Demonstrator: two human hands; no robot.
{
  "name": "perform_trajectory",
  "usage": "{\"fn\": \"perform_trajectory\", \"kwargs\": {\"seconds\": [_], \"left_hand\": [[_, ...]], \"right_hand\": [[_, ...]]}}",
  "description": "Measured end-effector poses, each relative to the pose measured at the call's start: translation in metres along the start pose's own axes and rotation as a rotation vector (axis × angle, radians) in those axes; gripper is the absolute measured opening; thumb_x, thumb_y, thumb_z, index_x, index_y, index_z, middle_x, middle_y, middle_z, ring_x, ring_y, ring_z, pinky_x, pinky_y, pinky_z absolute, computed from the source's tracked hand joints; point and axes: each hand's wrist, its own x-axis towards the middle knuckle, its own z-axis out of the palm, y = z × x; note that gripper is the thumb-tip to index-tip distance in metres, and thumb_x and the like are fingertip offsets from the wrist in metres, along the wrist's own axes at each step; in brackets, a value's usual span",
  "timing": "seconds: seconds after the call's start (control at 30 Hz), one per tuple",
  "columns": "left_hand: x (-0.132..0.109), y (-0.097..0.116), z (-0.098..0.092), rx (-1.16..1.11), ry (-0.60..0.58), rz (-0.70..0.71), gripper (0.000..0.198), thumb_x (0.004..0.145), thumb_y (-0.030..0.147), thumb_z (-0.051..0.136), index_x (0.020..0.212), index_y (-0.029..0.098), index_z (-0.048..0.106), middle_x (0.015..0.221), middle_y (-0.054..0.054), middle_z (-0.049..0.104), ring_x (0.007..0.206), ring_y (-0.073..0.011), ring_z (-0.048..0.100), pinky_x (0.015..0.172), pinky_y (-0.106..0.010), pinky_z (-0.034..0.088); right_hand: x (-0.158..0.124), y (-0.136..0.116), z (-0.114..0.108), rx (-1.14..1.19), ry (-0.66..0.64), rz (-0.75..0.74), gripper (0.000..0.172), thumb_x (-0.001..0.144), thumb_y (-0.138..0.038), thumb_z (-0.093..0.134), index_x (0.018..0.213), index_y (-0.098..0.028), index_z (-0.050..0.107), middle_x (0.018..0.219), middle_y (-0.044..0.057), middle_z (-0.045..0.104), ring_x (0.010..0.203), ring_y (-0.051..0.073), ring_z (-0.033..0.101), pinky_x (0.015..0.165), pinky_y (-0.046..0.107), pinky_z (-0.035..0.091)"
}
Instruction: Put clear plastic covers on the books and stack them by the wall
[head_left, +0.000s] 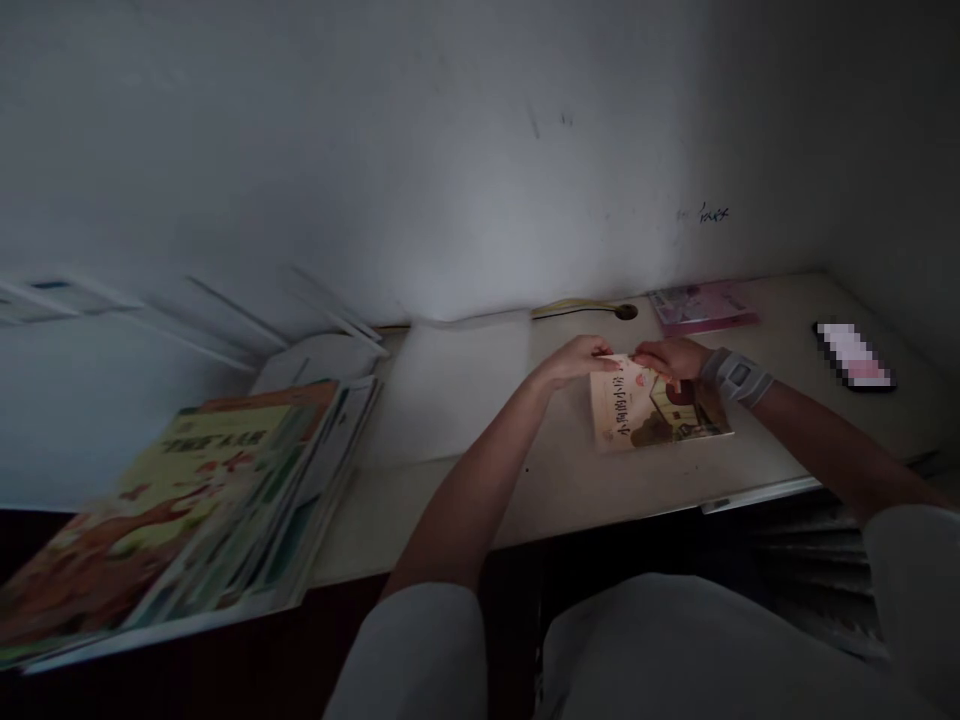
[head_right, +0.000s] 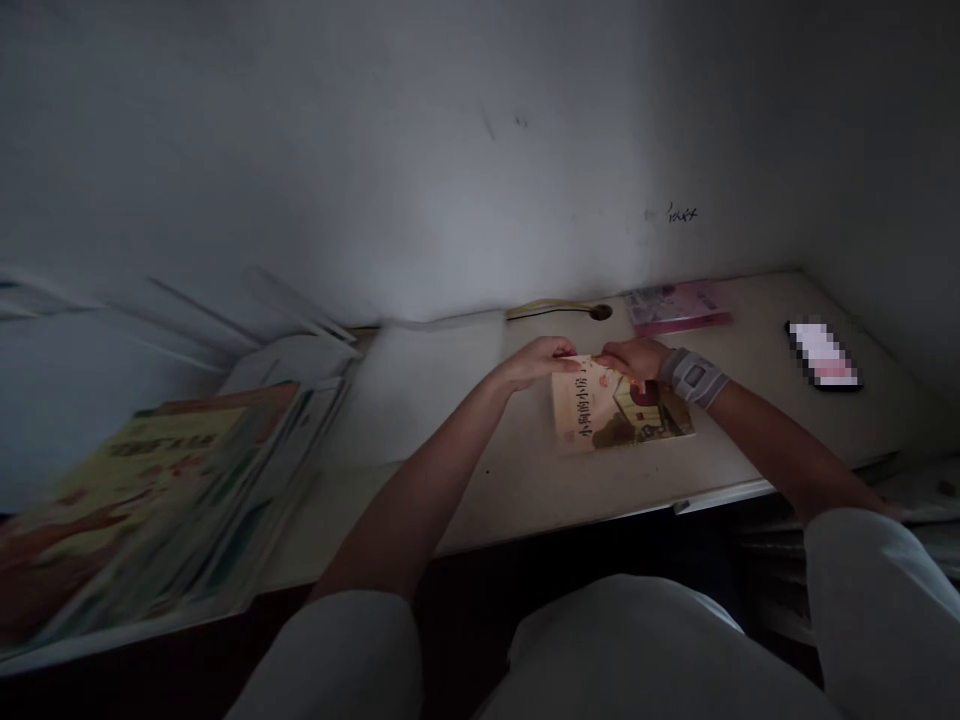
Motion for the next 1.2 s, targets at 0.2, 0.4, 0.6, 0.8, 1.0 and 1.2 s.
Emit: {"fn": "perform_trajectory", "kwargs": {"seconds": [0.2,0.4,0.6,0.8,1.0,1.2], "left_hand": [[-0.006,-0.010,0.016,-0.281,0.515,-0.159,0.032,0.082,0.034,0.053,0.106,0.013,0.056,0.094,-0.010,0.063,0.085,-0.0168,0.061,0.066,-0.025,0.046],[-0.011,-0.003,0.025,-0.126,0.839,0.073,0.021,0.086,0.027,0.048,0.104,0.018,0.051,0.110,-0.009,0.057,0.099,-0.0160,0.056,0.080,-0.027,0.048],[0.024,0.042,0.074,0.370,0.610,0.378,0.026,0.081,0.016,0.056,0.107,0.014,0.056,0.114,-0.012,0.055,0.112,-0.0211,0.050,0.096,-0.034,0.042],[0.076,0.050,0.098,0.756,0.437,0.302,0.038,0.090,0.014,0.042,0.127,0.017,0.050,0.134,-0.011,0.049,0.122,-0.0234,0.045,0.097,-0.034,0.040],[0.106,0.043,0.097,0.918,0.234,0.279,0.036,0.091,0.011,0.034,0.117,0.014,0.059,0.116,-0.014,0.062,0.112,-0.0244,0.055,0.090,-0.036,0.044],[0.111,0.038,0.096,0.938,0.176,0.266,0.036,0.091,0.010,0.034,0.114,0.012,0.061,0.111,-0.016,0.064,0.107,-0.0255,0.058,0.083,-0.035,0.047]], "right_hand": [[-0.006,0.009,0.013,0.622,0.144,0.148,0.037,0.078,-0.048,0.059,0.059,-0.018,0.051,0.052,-0.005,0.046,0.054,0.010,0.043,0.056,0.024,0.037],[-0.032,0.049,0.022,1.085,0.745,0.398,0.035,0.083,-0.054,0.046,0.083,-0.020,0.053,0.068,-0.001,0.060,0.062,0.013,0.057,0.060,0.028,0.050],[-0.012,0.081,0.014,1.354,0.968,0.634,0.017,0.089,-0.031,0.041,0.090,-0.020,0.054,0.076,0.001,0.064,0.076,0.013,0.062,0.072,0.027,0.054],[0.005,0.085,0.028,1.451,0.960,0.735,0.019,0.087,-0.018,0.040,0.099,-0.023,0.054,0.080,0.000,0.065,0.082,0.011,0.063,0.075,0.026,0.055],[-0.004,0.097,0.019,1.488,0.806,0.809,0.014,0.086,-0.018,0.049,0.097,-0.023,0.056,0.081,0.000,0.067,0.072,0.009,0.065,0.071,0.023,0.055],[-0.032,0.125,0.001,1.359,0.650,0.933,0.018,0.090,-0.027,0.048,0.085,-0.014,0.060,0.059,0.005,0.062,0.053,0.015,0.061,0.054,0.029,0.053]]}}
